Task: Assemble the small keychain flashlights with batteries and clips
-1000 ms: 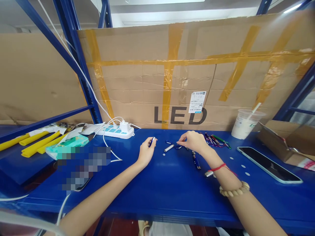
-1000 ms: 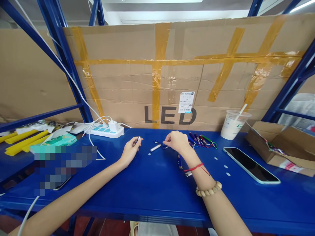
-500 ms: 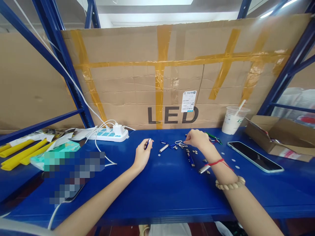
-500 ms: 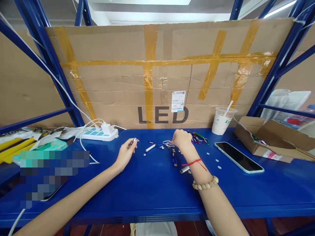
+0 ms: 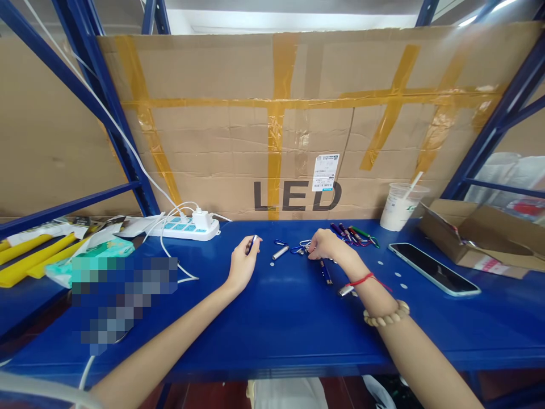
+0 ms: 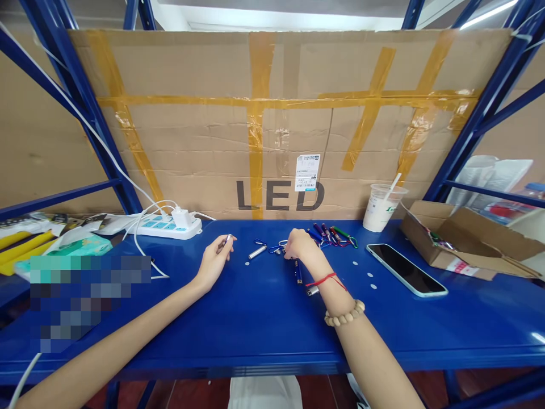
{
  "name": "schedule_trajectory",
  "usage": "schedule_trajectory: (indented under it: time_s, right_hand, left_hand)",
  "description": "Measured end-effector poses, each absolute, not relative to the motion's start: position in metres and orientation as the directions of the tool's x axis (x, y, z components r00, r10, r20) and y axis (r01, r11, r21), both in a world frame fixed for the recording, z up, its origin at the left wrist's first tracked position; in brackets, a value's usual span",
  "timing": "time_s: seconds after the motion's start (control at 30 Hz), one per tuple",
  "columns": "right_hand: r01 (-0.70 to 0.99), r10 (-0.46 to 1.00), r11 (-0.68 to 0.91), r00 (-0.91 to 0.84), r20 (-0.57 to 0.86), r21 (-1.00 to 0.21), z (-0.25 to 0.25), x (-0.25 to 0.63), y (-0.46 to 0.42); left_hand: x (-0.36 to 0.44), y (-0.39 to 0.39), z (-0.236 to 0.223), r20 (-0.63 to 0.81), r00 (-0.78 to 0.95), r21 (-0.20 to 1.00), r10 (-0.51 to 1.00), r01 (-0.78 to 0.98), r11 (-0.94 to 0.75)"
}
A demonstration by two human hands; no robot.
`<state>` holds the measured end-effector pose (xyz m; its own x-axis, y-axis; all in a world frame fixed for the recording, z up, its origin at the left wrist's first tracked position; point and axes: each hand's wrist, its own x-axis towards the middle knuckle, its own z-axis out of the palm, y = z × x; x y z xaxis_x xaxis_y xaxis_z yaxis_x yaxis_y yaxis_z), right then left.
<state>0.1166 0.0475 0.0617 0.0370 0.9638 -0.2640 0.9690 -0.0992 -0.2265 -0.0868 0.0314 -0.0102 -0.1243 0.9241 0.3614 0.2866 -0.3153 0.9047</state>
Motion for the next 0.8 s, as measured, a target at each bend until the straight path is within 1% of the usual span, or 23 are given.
schedule_trajectory:
  time_s: [0.1, 0.27, 0.5, 0.57, 0.67, 0.7, 0.73, 0.8]
  right_hand:
    - [0.960, 0.966, -0.091, 0.021, -0.256, -0.264, 0.061, 0.119, 0.051]
    - [0.952, 0.966, -0.132, 0.060, -0.253, -0.277, 0.058, 0.131, 0.061]
    - [0.929, 0.985, -0.126, 0.076, -0.153, -0.347, 0.054, 0.155, 0.074]
    - [0.918, 0.975, -0.147, 0.071, -0.211, -0.367, 0.053, 0.162, 0.075]
    - [0.898, 0.911, -0.204, 0.027, -0.412, -0.391, 0.055, 0.170, 0.072]
    - [0.894, 0.891, -0.215, 0.015, -0.454, -0.393, 0.056, 0.172, 0.071]
    - [0.898, 0.882, -0.222, 0.019, -0.472, -0.379, 0.058, 0.173, 0.068]
    - [0.937, 0.891, -0.217, 0.076, -0.447, -0.275, 0.064, 0.176, 0.064]
  left_hand:
    - [-0.088, 0.033, -0.011, 0.357, -0.142, 0.911, 0.923, 0.273, -0.310]
    - [-0.088, 0.034, -0.010, 0.340, -0.150, 0.920, 0.928, 0.260, -0.294]
    - [-0.087, 0.033, -0.008, 0.323, -0.143, 0.927, 0.936, 0.246, -0.283]
    - [-0.085, 0.032, -0.007, 0.310, -0.135, 0.929, 0.941, 0.251, -0.270]
    - [-0.083, 0.029, -0.007, 0.295, -0.112, 0.930, 0.949, 0.259, -0.259]
    - [-0.083, 0.029, -0.007, 0.293, -0.103, 0.930, 0.950, 0.260, -0.259]
    - [-0.082, 0.028, -0.007, 0.292, -0.097, 0.930, 0.951, 0.260, -0.259]
    - [-0.082, 0.027, -0.007, 0.293, -0.092, 0.930, 0.952, 0.257, -0.261]
